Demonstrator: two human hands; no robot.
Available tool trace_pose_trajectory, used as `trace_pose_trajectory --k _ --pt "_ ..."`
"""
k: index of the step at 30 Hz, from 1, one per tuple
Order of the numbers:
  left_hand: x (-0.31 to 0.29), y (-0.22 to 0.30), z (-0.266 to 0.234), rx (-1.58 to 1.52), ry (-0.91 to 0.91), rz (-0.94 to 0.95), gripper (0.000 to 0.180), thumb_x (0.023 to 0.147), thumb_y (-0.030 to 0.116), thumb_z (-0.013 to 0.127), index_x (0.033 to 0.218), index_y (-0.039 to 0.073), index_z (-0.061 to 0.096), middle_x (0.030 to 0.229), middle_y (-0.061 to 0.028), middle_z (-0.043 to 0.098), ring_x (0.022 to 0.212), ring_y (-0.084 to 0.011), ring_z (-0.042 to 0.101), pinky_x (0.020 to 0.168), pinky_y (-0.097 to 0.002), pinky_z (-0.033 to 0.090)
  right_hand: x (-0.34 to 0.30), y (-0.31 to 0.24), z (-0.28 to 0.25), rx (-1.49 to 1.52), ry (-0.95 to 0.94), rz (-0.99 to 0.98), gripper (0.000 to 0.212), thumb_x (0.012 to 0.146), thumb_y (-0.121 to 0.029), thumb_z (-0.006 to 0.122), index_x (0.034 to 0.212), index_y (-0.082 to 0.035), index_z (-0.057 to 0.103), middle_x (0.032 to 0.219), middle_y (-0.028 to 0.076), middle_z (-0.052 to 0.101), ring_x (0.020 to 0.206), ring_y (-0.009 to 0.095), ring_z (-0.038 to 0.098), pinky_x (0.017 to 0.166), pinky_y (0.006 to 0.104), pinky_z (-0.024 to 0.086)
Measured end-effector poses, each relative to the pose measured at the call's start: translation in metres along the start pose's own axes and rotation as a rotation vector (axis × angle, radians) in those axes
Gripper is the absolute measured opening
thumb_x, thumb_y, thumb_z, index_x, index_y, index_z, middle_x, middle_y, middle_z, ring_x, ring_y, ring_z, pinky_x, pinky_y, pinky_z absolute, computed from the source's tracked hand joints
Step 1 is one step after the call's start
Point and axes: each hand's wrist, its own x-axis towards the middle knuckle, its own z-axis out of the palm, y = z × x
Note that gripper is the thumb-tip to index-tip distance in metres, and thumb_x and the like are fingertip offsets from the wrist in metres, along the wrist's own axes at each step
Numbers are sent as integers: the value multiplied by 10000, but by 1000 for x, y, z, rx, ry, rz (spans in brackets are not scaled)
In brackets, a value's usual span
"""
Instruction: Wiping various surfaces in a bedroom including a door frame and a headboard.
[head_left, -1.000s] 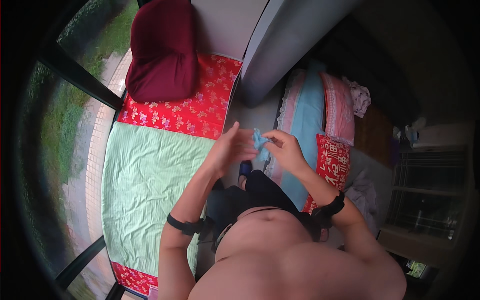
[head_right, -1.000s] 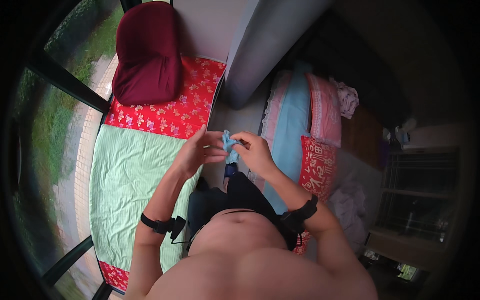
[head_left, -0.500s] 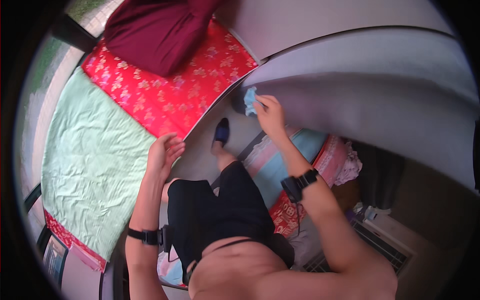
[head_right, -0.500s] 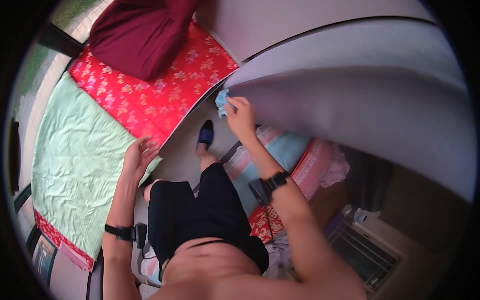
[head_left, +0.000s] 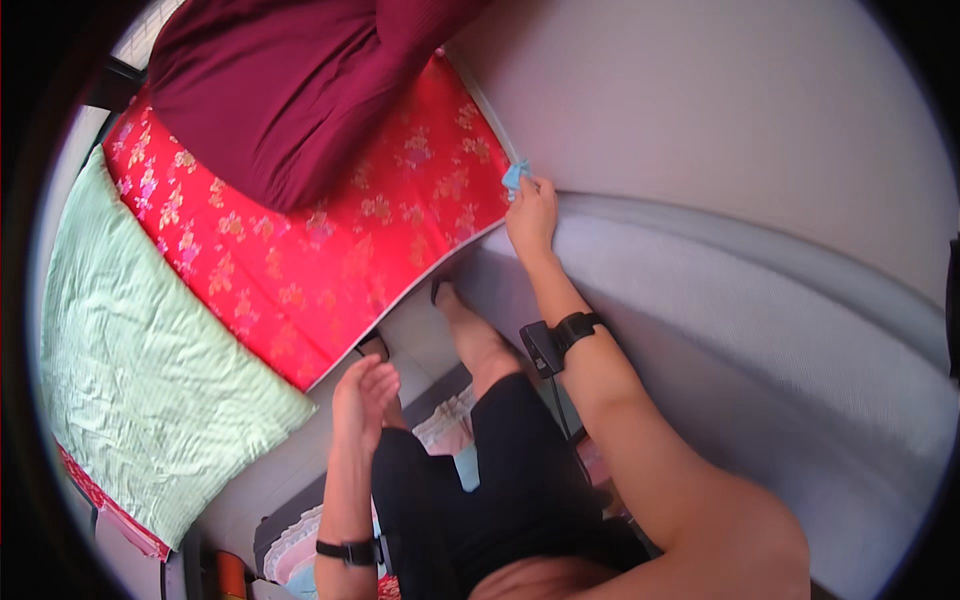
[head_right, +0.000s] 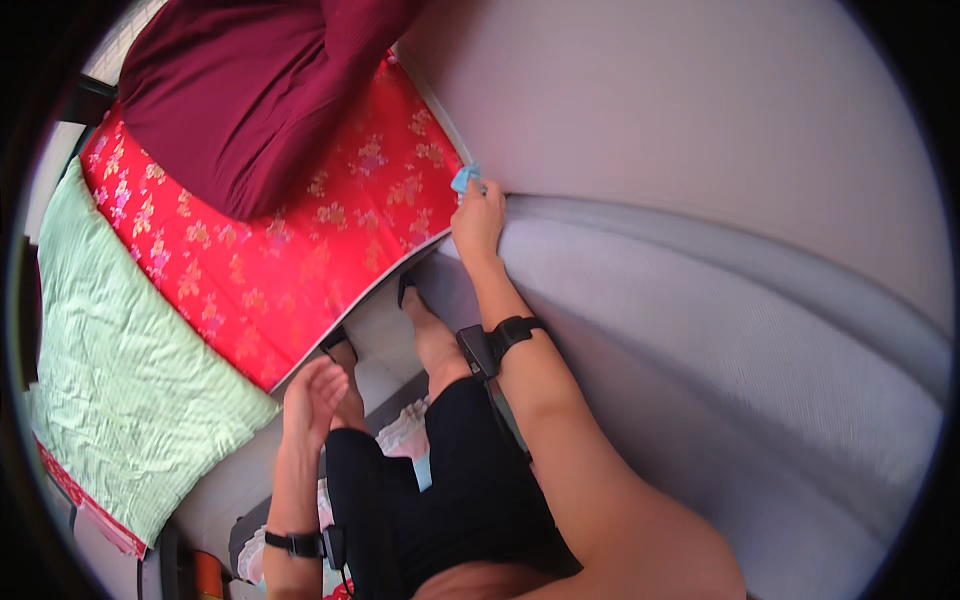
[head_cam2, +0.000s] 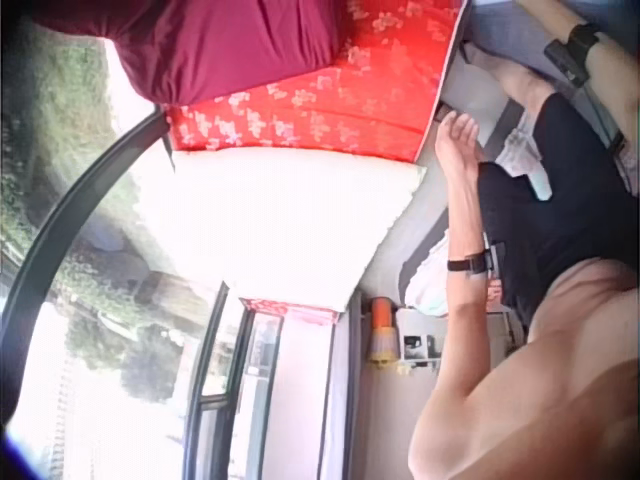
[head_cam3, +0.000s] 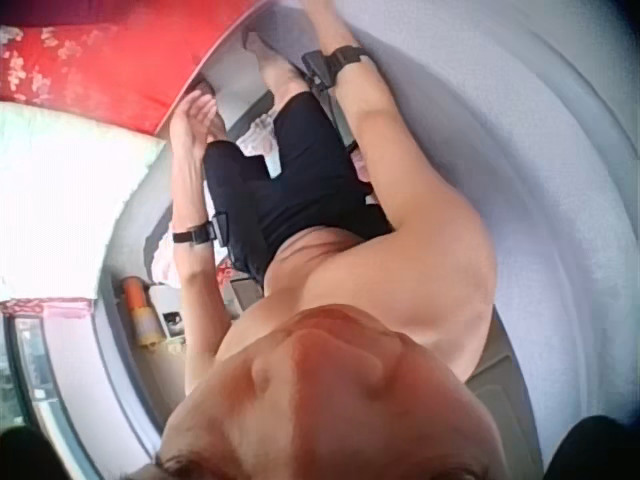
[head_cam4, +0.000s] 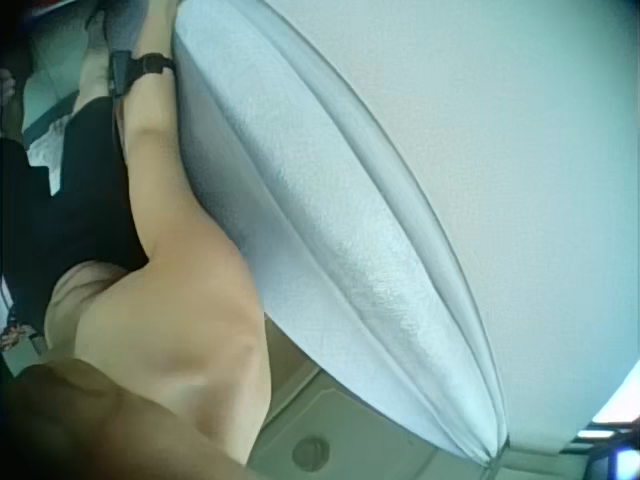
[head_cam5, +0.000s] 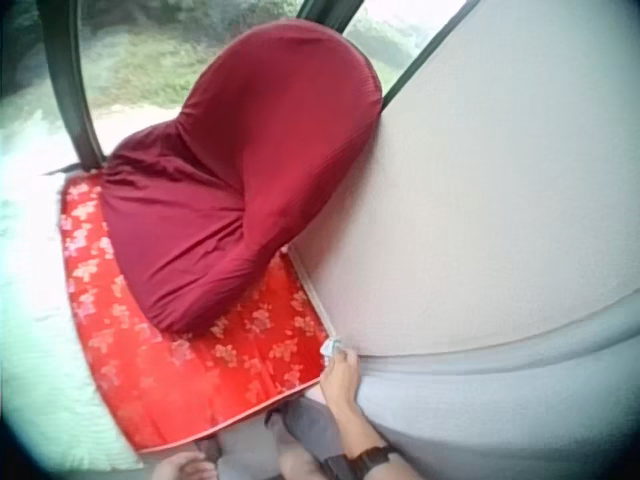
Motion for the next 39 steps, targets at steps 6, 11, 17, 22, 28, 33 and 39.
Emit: trace_pose_trajectory --k 6,11,17,22,28,33,39 --pt "40 -3 55 -69 4 56 315 1005 229 516 1207 -10 551 965 -154 682 876 -253 680 806 -354 560 40 62 68 -263 -175 -58 378 875 -92 604 1207 90 591 1211 235 532 1156 415 498 986 471 426" --pt "75 13 80 -105 4 210 326 1009 239 531 1242 12 550 1018 -162 681 935 -259 669 863 -366 543 49 12 59 -448 -391 -16 513 873 -268 686 1221 96 592 1316 279 492 1183 429 485 998 459 441" --pt "66 23 107 -230 -52 273 336 1011 218 539 1282 21 516 1042 -180 676 949 -267 670 871 -371 545 151 -114 31 962 -119 -201 876 787 -256 847 1442 46 349 1399 219 478 1261 332 503 1044 396 433" --pt "45 27 84 -286 -23 250 309 1014 158 517 1283 6 525 1058 -180 683 957 -269 676 881 -373 543 223 -183 6 1425 -145 37 757 779 -162 855 1385 21 440 1351 139 535 1209 223 531 1048 346 423" --pt "21 33 61 -280 32 300 291 1012 182 522 1246 10 550 1028 -172 686 928 -257 675 863 -374 548 229 -177 8 944 77 65 488 770 -124 802 1164 97 617 1160 176 673 1030 268 655 938 359 497" --pt "12 25 44 -276 7 305 303 1003 202 540 1240 13 554 1026 -161 685 927 -252 670 867 -378 549 156 -229 -16 588 347 -96 480 755 -236 799 989 154 647 929 249 723 872 334 718 810 418 546" --pt "15 40 71 -207 -2 298 327 998 222 565 1244 7 551 1024 -154 686 918 -255 675 845 -376 552 48 -277 -4 745 -235 112 466 811 -236 782 1150 43 627 997 250 695 901 394 698 766 442 565"
